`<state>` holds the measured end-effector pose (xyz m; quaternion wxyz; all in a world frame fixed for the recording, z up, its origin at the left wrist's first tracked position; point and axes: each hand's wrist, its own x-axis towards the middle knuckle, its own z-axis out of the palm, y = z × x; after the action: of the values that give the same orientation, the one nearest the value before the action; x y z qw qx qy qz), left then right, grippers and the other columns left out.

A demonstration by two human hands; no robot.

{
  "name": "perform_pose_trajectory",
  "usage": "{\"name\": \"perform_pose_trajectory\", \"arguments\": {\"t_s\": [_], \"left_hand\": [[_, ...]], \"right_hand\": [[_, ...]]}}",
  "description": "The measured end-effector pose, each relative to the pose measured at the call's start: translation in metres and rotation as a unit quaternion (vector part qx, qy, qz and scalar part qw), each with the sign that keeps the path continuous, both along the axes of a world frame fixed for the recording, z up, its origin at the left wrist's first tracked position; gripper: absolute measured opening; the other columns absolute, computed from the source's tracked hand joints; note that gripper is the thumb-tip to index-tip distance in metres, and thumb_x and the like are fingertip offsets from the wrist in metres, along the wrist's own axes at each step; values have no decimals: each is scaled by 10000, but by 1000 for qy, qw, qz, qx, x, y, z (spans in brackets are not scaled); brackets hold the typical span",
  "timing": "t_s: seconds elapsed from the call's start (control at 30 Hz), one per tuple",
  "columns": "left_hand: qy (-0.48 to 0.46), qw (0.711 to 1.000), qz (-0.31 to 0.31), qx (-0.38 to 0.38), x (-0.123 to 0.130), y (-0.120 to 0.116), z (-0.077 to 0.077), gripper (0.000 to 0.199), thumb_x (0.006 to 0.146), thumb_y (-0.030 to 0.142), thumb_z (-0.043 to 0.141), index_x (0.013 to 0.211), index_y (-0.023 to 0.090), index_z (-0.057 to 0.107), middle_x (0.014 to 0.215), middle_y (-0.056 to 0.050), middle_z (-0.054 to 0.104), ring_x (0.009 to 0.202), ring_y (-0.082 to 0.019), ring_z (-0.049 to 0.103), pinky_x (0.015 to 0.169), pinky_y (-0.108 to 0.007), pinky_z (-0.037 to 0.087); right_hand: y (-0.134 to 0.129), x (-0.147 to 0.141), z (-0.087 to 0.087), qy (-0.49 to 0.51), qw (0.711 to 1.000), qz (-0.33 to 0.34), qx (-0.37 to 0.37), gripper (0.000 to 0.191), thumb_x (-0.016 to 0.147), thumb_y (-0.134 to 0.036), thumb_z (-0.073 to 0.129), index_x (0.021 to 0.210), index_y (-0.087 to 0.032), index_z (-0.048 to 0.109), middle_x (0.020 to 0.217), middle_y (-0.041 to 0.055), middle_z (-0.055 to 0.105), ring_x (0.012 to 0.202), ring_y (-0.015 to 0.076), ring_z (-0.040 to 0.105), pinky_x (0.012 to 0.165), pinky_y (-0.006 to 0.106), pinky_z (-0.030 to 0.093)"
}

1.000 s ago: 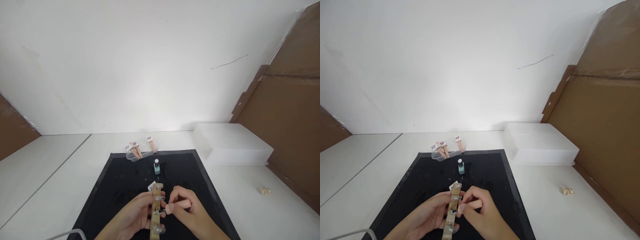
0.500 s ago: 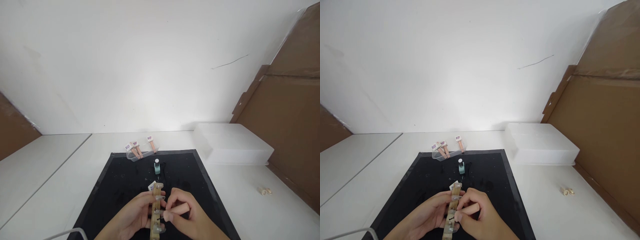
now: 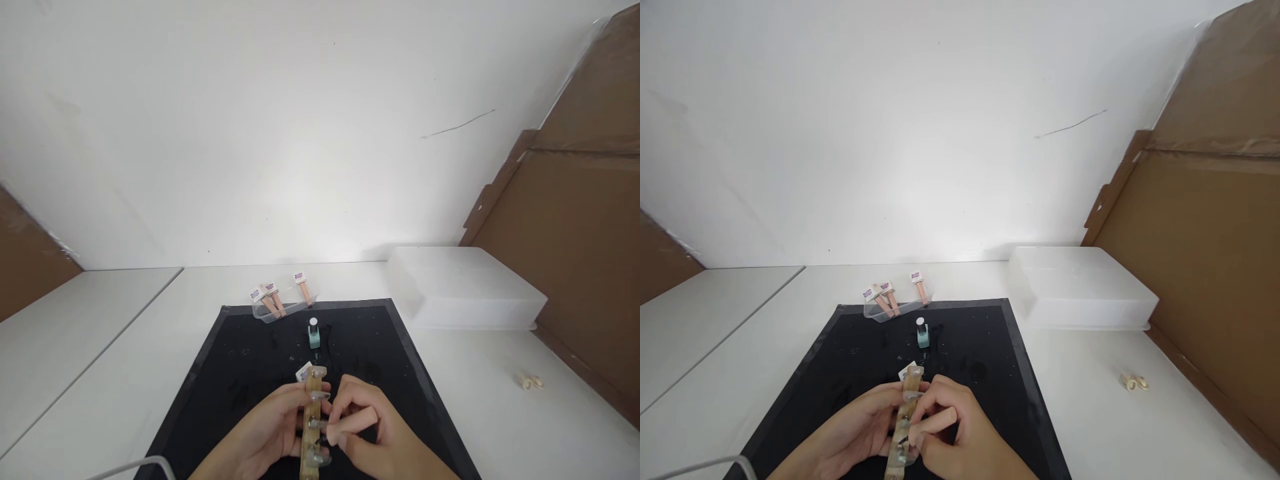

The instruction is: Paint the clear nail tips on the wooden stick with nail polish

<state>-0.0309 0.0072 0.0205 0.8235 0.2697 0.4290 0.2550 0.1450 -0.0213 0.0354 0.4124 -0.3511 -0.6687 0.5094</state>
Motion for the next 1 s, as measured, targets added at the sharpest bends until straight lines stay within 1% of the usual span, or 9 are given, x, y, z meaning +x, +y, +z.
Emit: {"name": "perform_pose_trajectory", "arguments": {"t_s": [0.3, 0.47, 0.73, 0.87, 1.0], "left_hand": [[5, 1000, 4, -3, 1, -1, 1, 295, 751, 221, 492, 1025, 127, 547, 726, -56, 645, 639, -178, 600, 729, -440, 490], [5, 1000, 3, -3, 1, -1, 2, 294, 734, 246, 528, 1005, 137, 561, 737, -57, 646, 654, -177, 595, 735, -440, 488], [5, 1000, -2, 2, 1, 0, 3, 290, 721, 262, 543, 986, 149, 573, 735, -56, 639, 658, -182, 593, 758, -473, 475], [-10, 1000, -6, 6, 0, 0, 1, 307, 691, 298, 586, 966, 161, 585, 737, -49, 634, 654, -175, 591, 750, -458, 479], [-19, 1000, -3, 5, -1, -1, -1, 291, 719, 277, 555, 983, 156, 575, 749, -49, 631, 674, -170, 583, 747, -454, 485]], "right_hand": [[1, -1, 2, 8, 1000, -3, -10, 145, 675, -43, 530, 701, -168, 597, 714, 0, 494, 669, 142, 508, 626, 247, 396], [1, -1, 2, 2, 1000, -4, -17, 100, 701, -81, 556, 706, -168, 603, 730, 5, 505, 672, 144, 512, 637, 252, 401], [2, 0, 0, 5, 1000, -8, -1, 130, 698, -55, 545, 711, -170, 603, 727, 3, 507, 686, 147, 515, 652, 255, 403], [2, 0, -2, 7, 1000, -9, 3, 120, 714, -64, 544, 713, -167, 604, 738, 11, 514, 694, 149, 515, 658, 258, 403], [2, 1, -2, 10, 1000, -8, -1, 102, 739, -89, 543, 730, -170, 604, 754, 17, 520, 697, 151, 514, 670, 266, 403]]}}
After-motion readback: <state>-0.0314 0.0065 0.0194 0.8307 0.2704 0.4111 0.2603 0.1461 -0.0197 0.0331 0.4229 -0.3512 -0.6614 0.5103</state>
